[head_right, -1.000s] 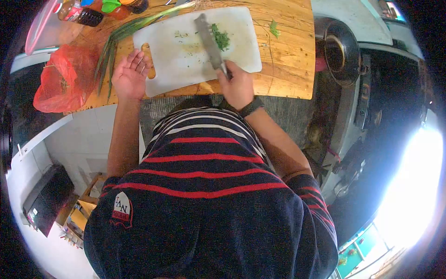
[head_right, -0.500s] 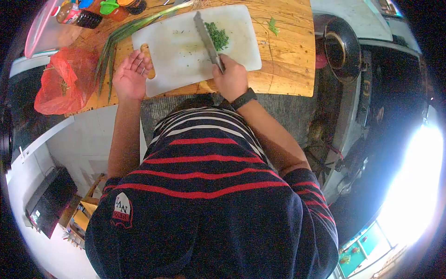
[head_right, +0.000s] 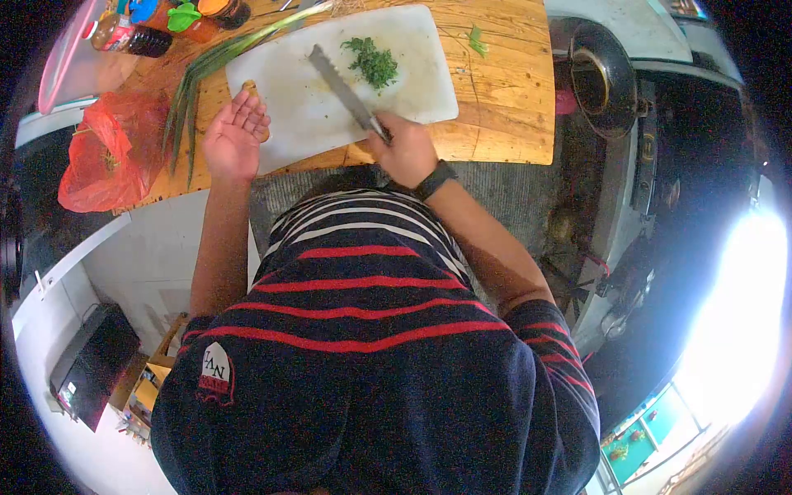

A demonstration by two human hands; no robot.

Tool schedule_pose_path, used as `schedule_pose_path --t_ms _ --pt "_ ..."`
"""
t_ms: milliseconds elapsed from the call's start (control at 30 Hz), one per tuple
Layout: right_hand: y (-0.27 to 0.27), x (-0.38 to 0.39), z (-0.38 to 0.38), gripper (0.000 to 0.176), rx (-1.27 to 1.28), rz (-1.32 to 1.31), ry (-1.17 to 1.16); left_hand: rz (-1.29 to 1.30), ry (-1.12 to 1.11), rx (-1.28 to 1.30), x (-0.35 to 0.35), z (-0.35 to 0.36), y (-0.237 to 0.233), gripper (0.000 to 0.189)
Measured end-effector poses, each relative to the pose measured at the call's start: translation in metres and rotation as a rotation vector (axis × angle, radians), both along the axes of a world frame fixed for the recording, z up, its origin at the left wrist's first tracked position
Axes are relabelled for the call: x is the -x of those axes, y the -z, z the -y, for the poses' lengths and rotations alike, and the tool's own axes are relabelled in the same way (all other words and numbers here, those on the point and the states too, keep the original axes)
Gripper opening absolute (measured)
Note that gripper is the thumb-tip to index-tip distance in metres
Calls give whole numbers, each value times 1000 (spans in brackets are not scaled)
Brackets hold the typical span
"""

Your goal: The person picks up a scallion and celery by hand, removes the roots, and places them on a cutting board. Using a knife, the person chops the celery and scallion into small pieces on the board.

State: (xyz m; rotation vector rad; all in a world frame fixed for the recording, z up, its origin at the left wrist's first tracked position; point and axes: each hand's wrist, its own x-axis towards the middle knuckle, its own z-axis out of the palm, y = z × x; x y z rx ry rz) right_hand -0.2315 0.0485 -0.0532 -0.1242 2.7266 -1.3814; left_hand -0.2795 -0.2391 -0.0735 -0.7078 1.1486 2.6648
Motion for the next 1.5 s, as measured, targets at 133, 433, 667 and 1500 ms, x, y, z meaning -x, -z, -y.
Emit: schedule_pose_path --t_ms 133,433,667,1500 --pt "-3 9 -21 20 7 -17 72 20 -4 21 0 -4 -2 41" --pt "-17 59 -99 32 -226 -58 95 14 1 2 -1 -9 -4 34" --pt "-2 83 -116 31 -306 -146 -165 21 -1 2 -1 -11 -3 34" --pt "-40 27 -57 15 853 527 329 -1003 717 1477 -3 -116 -38 80"
